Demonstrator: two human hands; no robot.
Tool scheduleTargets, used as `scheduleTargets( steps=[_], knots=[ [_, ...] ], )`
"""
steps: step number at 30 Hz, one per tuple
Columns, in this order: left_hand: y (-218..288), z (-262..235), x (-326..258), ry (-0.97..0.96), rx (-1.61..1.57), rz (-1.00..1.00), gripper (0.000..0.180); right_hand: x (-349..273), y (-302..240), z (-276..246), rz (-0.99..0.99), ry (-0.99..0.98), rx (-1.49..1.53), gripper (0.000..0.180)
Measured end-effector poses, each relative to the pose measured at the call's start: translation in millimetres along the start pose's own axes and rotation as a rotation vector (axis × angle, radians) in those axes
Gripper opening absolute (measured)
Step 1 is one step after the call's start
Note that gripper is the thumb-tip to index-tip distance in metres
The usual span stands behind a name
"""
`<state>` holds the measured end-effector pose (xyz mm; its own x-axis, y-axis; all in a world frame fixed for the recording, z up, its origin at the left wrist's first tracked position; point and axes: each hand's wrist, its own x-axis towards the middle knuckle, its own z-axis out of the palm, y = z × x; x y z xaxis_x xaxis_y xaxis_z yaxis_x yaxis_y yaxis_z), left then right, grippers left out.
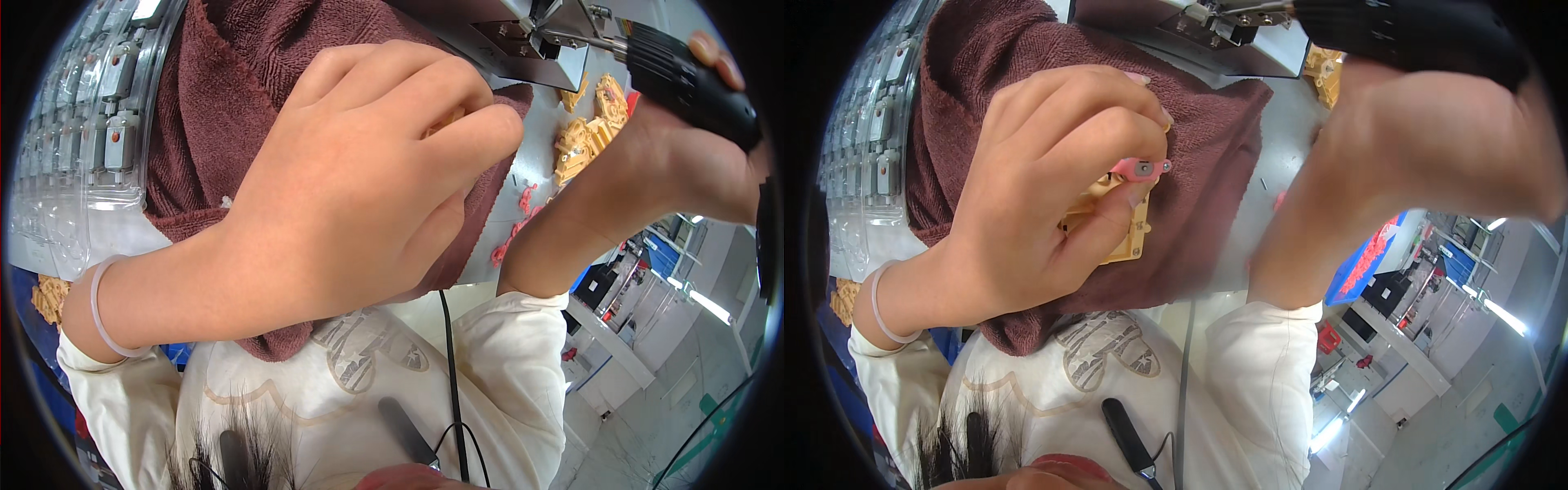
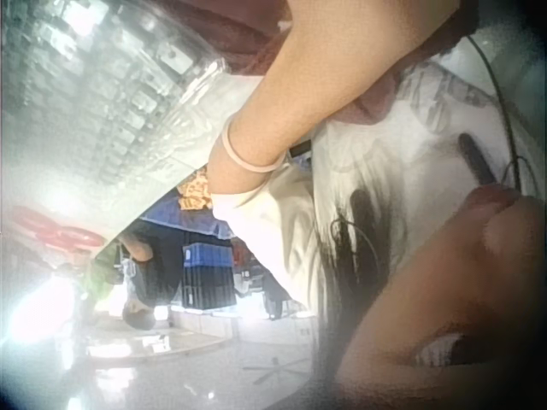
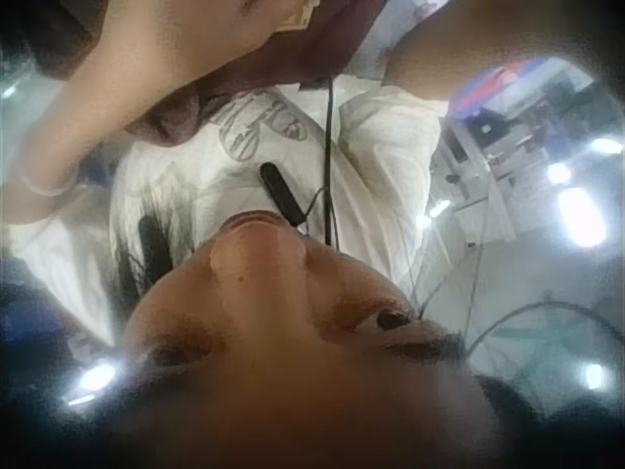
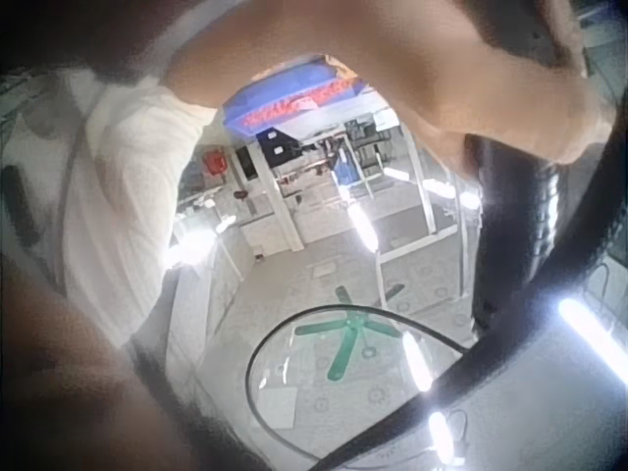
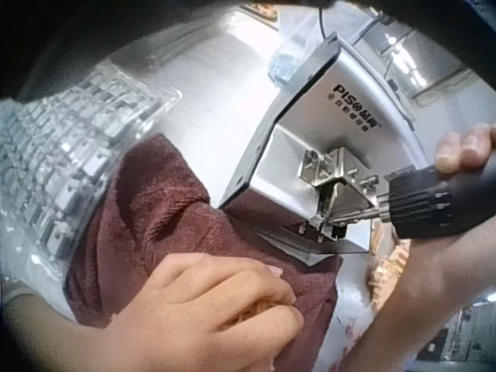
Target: The person assembles toy components by attaching small plastic pieces onto plastic casings and fastening them with screws using an electric screwdriver.
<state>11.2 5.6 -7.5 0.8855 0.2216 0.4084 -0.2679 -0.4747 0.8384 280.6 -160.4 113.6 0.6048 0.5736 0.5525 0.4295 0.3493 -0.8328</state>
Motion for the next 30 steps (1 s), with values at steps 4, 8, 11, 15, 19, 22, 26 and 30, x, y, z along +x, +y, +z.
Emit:
scheduleTargets(
  steps=[4, 8, 11, 15, 19, 22, 26, 30],
  knots=[
    [1, -1, 1, 0.003, 0.000, 0.013, 0.029, 9, 0, -29, -0.018, 0.025, 0.000, 0.023],
    [0, 0, 0, -0.007, -0.002, 0.004, 0.029, 3, 20, -4, -0.031, 0.042, 0.022, 0.022],
    [0, 0, -1, -0.004, 0.001, -0.003, 0.029, -3, 19, 3, -0.035, 0.057, 0.042, 0.022],
    [2, 0, 1, -0.014, -0.004, 0.023, 0.029, 33, 20, -76, -0.066, 0.096, 0.036, 0.021],
    [2, -1, 0, -0.011, 0.051, 0.013, 0.028, 8, 24, -25, -0.088, 0.124, 0.064, 0.021],
    [1, 0, -1, -0.005, 0.067, 0.024, 0.027, -19, 16, 31, -0.113, 0.144, 0.084, 0.020],
    [0, 0, 0, 0.034, 0.043, 0.054, 0.027, -24, 8, 45, -0.141, 0.166, 0.109, 0.020],
    [-2, 0, -1, 0.029, 0.051, 0.067, 0.026, -23, -16, 33, -0.155, 0.181, 0.112, 0.020]
  ],
)
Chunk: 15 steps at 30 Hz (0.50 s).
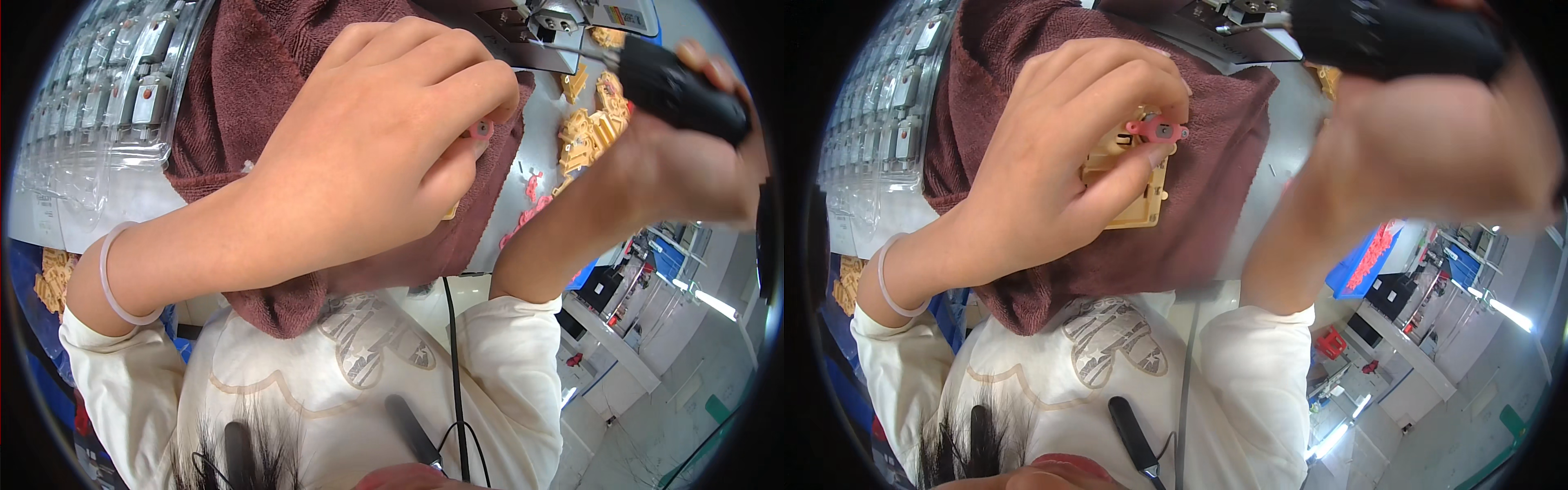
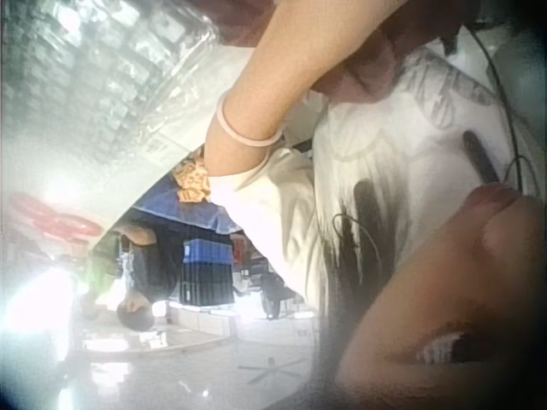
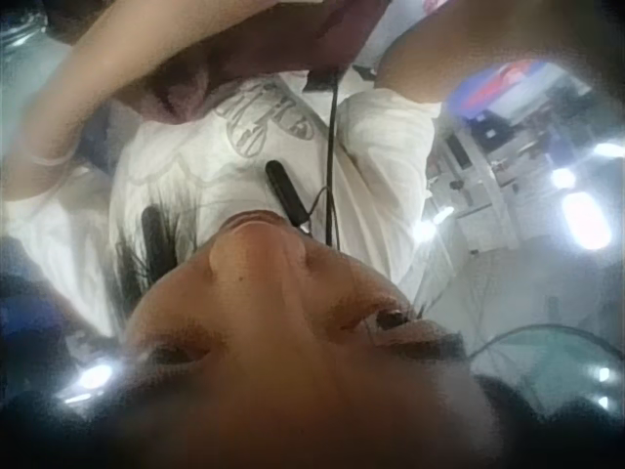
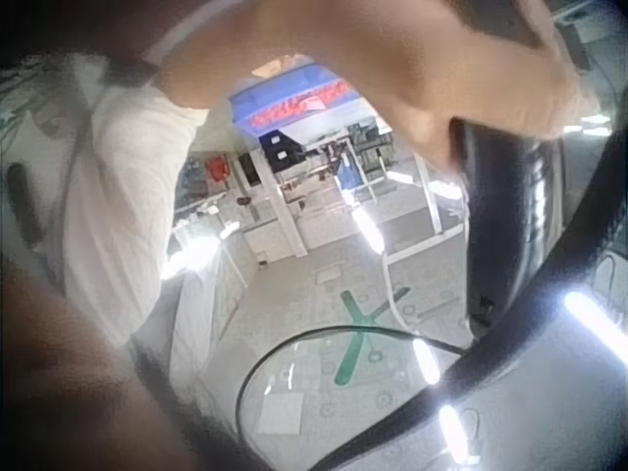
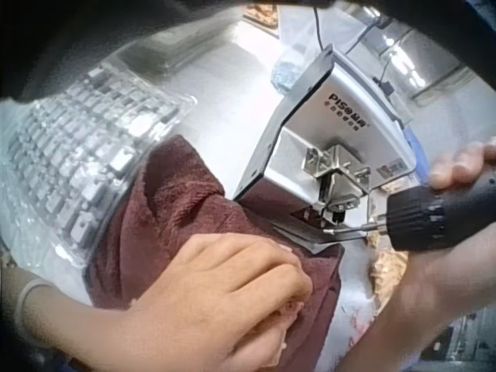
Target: The person assembles toy components by attaching small plastic pieces onto plastic casings and fastening them with screws using an electric screwdriver.
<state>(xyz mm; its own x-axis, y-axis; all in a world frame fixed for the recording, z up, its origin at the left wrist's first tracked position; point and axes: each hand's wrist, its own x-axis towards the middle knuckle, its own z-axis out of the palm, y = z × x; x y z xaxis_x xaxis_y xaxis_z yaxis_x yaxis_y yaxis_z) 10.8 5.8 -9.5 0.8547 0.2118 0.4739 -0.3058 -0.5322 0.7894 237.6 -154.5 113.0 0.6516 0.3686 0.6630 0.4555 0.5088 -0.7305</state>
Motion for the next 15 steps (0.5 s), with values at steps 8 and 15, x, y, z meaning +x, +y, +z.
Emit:
scheduleTargets(
  steps=[8, 15],
  knots=[
    [12, -20, 8, -0.111, 0.046, -0.024, 0.024, -56, -33, 81, -0.004, -0.016, -0.034, 0.019],
    [2, -6, 0, -0.016, 0.020, 0.031, 0.027, -70, -15, 94, 0.015, -0.014, -0.106, 0.018]
  ],
)
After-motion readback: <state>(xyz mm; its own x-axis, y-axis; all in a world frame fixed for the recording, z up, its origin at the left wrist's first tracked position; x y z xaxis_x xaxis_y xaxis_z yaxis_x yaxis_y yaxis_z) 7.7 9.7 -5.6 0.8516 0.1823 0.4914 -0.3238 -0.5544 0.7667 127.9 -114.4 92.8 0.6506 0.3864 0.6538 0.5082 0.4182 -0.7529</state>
